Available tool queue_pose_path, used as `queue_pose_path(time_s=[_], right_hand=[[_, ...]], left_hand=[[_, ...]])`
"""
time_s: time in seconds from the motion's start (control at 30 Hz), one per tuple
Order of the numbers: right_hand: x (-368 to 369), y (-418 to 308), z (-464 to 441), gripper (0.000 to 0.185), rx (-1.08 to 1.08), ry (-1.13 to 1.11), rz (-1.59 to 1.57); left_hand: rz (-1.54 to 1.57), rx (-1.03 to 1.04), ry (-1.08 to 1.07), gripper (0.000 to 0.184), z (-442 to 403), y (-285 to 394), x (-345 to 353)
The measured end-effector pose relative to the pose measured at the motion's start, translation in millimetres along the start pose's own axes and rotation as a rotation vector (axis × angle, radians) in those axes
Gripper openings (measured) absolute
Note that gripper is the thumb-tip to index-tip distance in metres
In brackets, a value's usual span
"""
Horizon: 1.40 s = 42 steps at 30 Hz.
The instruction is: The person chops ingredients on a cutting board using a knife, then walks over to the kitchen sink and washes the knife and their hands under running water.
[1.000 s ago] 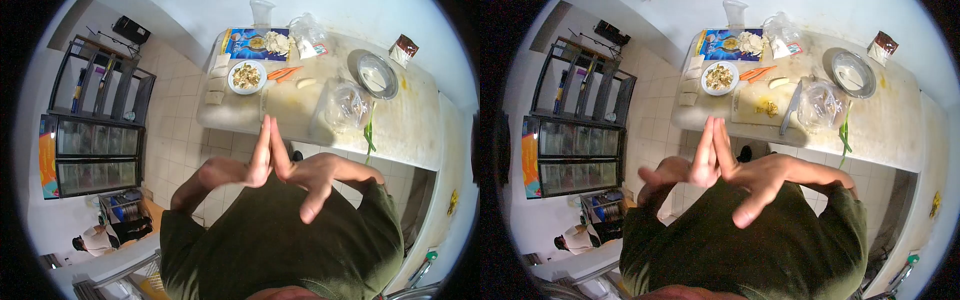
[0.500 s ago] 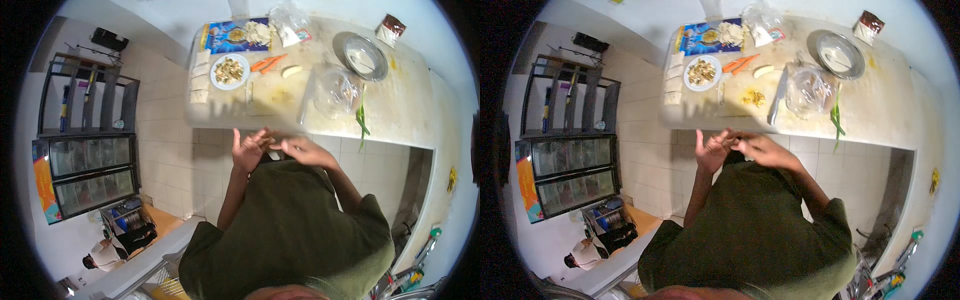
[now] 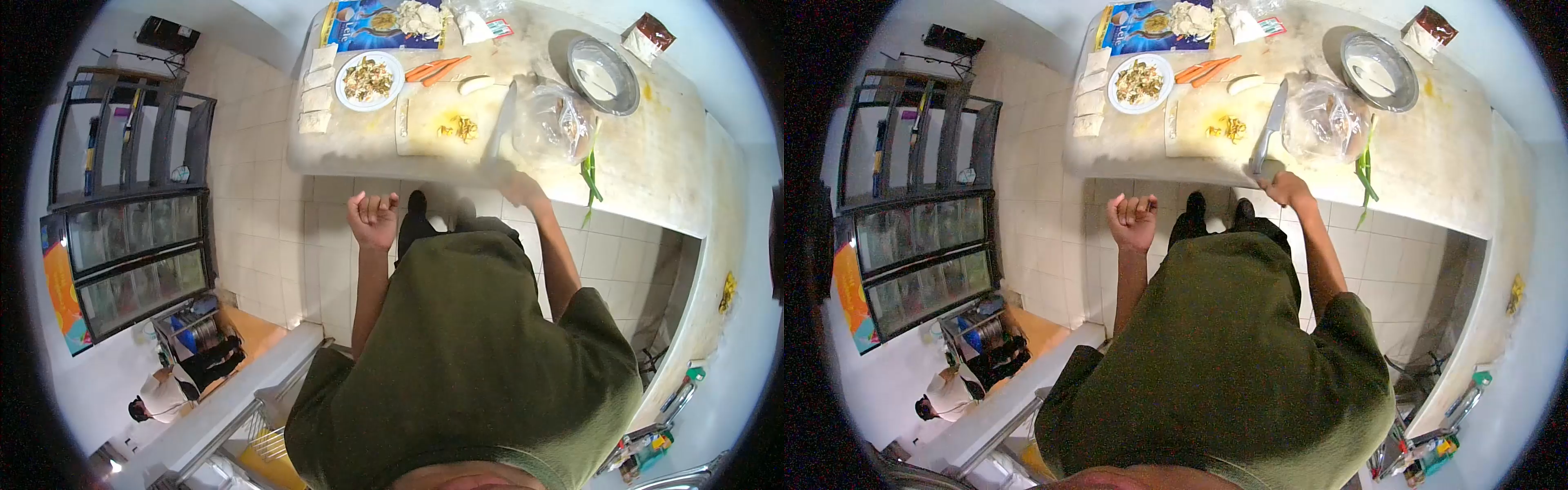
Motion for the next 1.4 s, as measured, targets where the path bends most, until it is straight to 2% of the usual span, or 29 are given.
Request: queue_pose_path(time_s=[0.07, 0.13, 0.2, 0.23, 0.37, 0.43, 0.53, 0.63, 0.73, 0.8, 0.87, 0.93, 0.97, 1.07, 1.1, 1.2, 1.23, 1.33, 1.4], right_hand=[[69, 62, -64, 0.058, -0.076, -0.116, 0.048], [80, 55, -63, 0.055, -0.107, -0.19, 0.028], [69, 50, -49, 0.052, -0.093, -0.228, -0.06], [60, 43, -42, 0.05, -0.042, -0.247, -0.298], [51, 36, -33, 0.047, 0.069, -0.268, -0.292], [53, 38, -33, 0.047, 0.054, -0.264, -0.329], [57, 45, -39, 0.047, 0.071, -0.28, -0.35], [57, 47, -40, 0.046, 0.088, -0.293, -0.359], [56, 46, -40, 0.045, 0.063, -0.287, -0.408], [55, 46, -39, 0.044, 0.065, -0.275, -0.43], [54, 45, -38, 0.042, 0.093, -0.263, -0.428], [63, 51, -45, 0.04, 0.109, -0.306, -0.422], [68, 55, -49, 0.039, 0.119, -0.329, -0.421], [64, 53, -46, 0.038, 0.104, -0.321, -0.446], [54, 45, -38, 0.044, 0.089, -0.283, -0.423], [66, 59, -48, 0.025, 0.163, -0.315, -0.352], [64, 60, -46, 0.024, 0.207, -0.32, -0.379], [75, 68, -60, 0.057, 0.117, -0.36, -0.319], [81, 70, -65, 0.06, 0.087, -0.347, -0.33]], left_hand=[[0.0, 0.002, -0.009, 0.052, 1, 6, -4], [-0.003, -0.013, -0.024, 0.051, -3, 7, -11], [-0.009, 0.013, 0.126, 0.044, -7, 7, -29], [-0.016, 0.027, 0.198, 0.042, -9, 8, -34], [-0.219, 0.098, 0.176, 0.037, -4, 7, -2], [-0.332, 0.106, 0.162, 0.037, -5, 6, 13], [-0.155, -0.119, -0.572, 0.031, 0, -7, 49], [-0.13, -0.068, -0.57, 0.031, -4, -7, 62], [-0.313, 0.067, 0.006, 0.033, -14, 0, 46], [-0.585, 0.202, 0.171, 0.035, -9, -6, 70], [-0.607, 0.16, 0.02, 0.033, -19, -11, 73], [-0.361, -0.067, -0.447, 0.028, -30, -6, 49], [-0.205, -0.152, -0.541, 0.026, -34, -8, 49], [-0.266, -0.044, -0.318, 0.024, -55, 7, 35], [-0.365, 0.032, -0.273, 0.029, -60, 14, 34], [-0.753, 0.054, -0.023, 0.045, -62, 18, 61], [-0.808, 0.016, -0.045, 0.049, -73, 22, 55], [-1.097, -0.016, -0.005, 0.052, -103, 30, 42], [-1.361, -0.005, -0.013, 0.062, -130, 33, 18]])
Point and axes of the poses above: each hand's wrist, its own z-axis away from the middle knuckle, its own x-axis out of the palm, y = z × x, the point moved 10 cm from there along -z, towards the middle knuckle, and after that the axes turned 3 degrees about z, right-handed, at the moved point
